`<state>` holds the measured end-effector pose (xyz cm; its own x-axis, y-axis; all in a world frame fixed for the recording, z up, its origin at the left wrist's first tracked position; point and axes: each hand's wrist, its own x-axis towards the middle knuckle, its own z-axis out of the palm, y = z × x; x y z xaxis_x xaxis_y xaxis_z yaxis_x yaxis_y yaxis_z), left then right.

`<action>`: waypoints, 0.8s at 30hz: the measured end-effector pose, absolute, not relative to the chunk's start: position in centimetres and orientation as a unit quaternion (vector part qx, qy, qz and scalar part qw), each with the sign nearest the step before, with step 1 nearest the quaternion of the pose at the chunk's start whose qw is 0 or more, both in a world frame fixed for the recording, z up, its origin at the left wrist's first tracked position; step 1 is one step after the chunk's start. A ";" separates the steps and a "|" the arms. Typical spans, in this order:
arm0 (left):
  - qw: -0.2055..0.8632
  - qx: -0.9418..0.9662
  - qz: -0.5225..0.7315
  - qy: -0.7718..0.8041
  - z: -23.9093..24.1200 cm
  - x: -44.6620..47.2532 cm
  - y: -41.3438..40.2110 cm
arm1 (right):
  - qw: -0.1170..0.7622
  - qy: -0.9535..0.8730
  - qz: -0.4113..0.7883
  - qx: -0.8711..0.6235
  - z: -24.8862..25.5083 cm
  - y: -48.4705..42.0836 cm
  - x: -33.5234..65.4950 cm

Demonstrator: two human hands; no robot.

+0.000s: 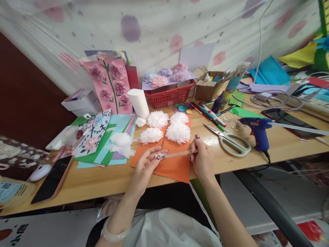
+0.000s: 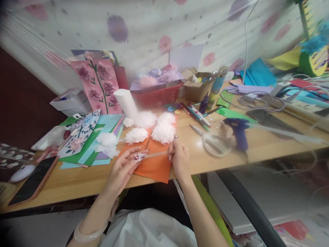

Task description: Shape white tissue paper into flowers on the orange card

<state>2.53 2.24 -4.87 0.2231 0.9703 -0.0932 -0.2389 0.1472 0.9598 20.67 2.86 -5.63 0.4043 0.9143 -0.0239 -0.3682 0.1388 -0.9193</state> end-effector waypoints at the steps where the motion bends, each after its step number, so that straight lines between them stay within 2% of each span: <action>1: 0.631 0.457 0.473 0.411 -4.9 2.5 2.3 | 0.697 -0.293 0.460 -0.466 -5.6 2.8 20.7; 7: 0.576 0.460 0.513 0.439 -5.1 1.9 2.2 | 0.739 -0.258 0.424 -0.456 -5.8 2.8 20.8; 11: 0.561 0.453 0.519 0.459 -5.1 1.6 2.0 | 0.737 -0.257 0.421 -0.462 -5.7 2.8 20.8; 24: 0.576 0.476 0.478 0.461 -4.5 2.4 2.3 | 0.716 -0.308 0.444 -0.441 -5.7 2.7 20.8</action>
<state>2.45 2.33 -4.50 0.1165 0.9903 -0.0759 -0.1113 0.0890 0.9898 20.77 2.68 -5.73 0.4154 0.9083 0.0502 -0.3639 0.2165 -0.9059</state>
